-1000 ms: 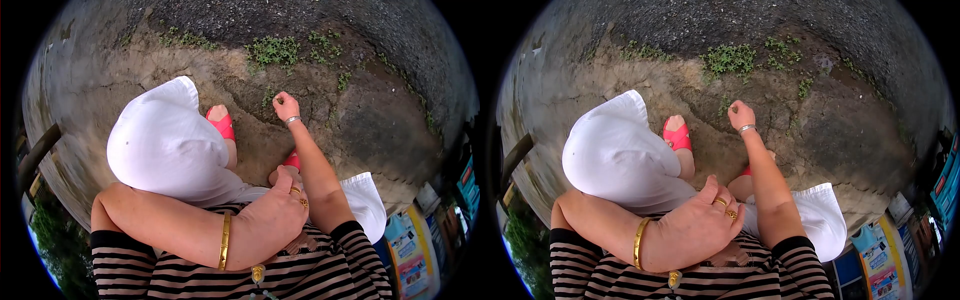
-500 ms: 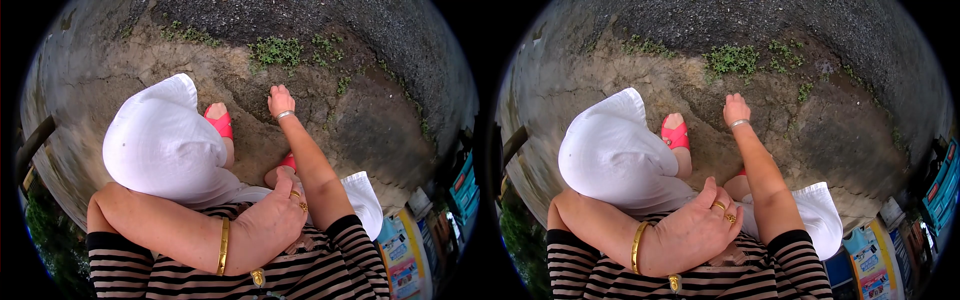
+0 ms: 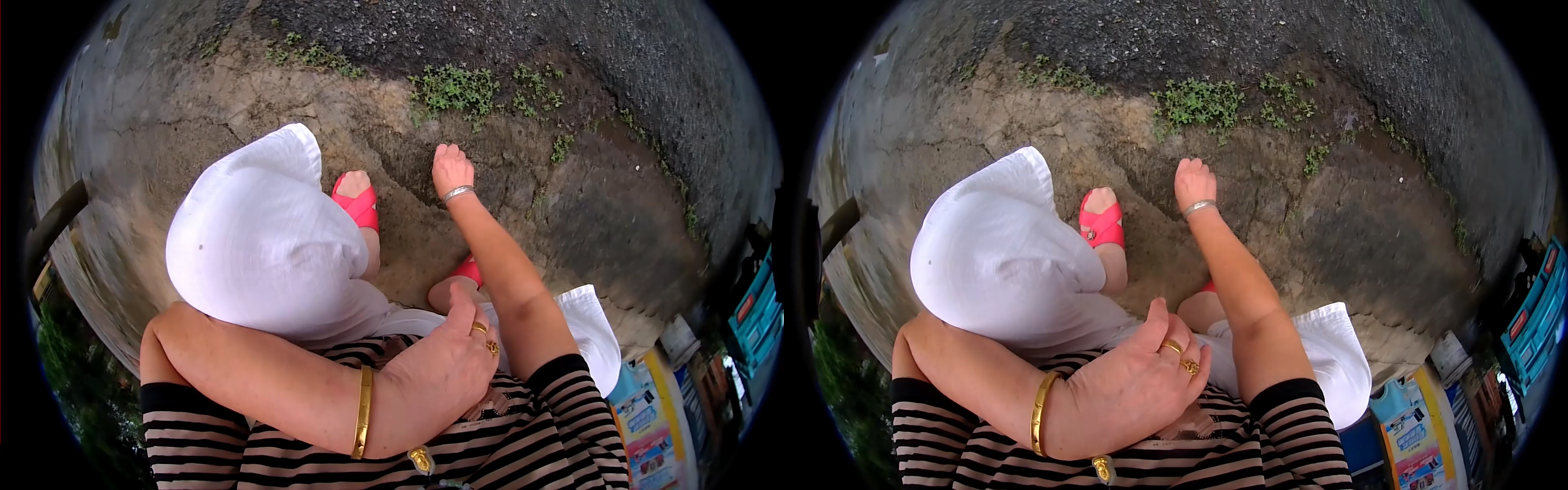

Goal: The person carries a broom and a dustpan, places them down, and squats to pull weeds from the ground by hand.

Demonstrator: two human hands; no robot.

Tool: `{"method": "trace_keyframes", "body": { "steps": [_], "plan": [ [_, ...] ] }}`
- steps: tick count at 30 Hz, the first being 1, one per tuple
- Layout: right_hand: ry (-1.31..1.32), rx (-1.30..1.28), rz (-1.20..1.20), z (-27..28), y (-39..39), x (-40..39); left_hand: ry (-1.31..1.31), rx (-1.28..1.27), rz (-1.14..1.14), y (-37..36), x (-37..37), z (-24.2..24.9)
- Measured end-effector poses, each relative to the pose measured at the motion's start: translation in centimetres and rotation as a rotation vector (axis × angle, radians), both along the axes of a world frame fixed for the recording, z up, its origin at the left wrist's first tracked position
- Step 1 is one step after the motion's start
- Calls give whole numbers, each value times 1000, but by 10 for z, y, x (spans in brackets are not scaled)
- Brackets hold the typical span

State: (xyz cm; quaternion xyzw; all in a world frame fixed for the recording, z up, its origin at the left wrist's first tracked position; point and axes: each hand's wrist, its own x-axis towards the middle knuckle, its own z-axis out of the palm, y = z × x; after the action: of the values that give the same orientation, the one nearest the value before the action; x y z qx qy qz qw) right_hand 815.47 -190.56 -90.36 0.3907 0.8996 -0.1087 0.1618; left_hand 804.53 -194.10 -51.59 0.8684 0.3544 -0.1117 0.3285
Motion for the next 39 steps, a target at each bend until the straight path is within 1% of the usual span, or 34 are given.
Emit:
{"method": "trace_keyframes", "body": {
  "steps": [2,6,9,18,21,24,27,33,36,39],
  "plan": [
    [15,11,-1,3,0,0,14,23,-7,-1,-1,2],
    [42,-56,-59,6,2,0,22,29,-17,1,-2,4],
    [67,19,-46,2,1,2,5,61,15,-2,-1,2],
    [-77,-211,-125,3,10,-3,8,49,19,-4,8,4],
    [-113,-112,17,-4,10,-4,5,29,26,-4,9,5],
    [-123,41,191,9,5,-9,15,9,26,-4,11,6],
    [-135,52,210,4,3,-11,23,24,21,-6,13,5],
    [-41,64,231,-4,2,-7,26,22,31,-7,16,7],
    [-48,49,157,-7,-2,-9,27,20,39,-7,17,8],
    [-28,33,134,-7,-4,-9,32,26,33,-9,18,8]
  ]
}}
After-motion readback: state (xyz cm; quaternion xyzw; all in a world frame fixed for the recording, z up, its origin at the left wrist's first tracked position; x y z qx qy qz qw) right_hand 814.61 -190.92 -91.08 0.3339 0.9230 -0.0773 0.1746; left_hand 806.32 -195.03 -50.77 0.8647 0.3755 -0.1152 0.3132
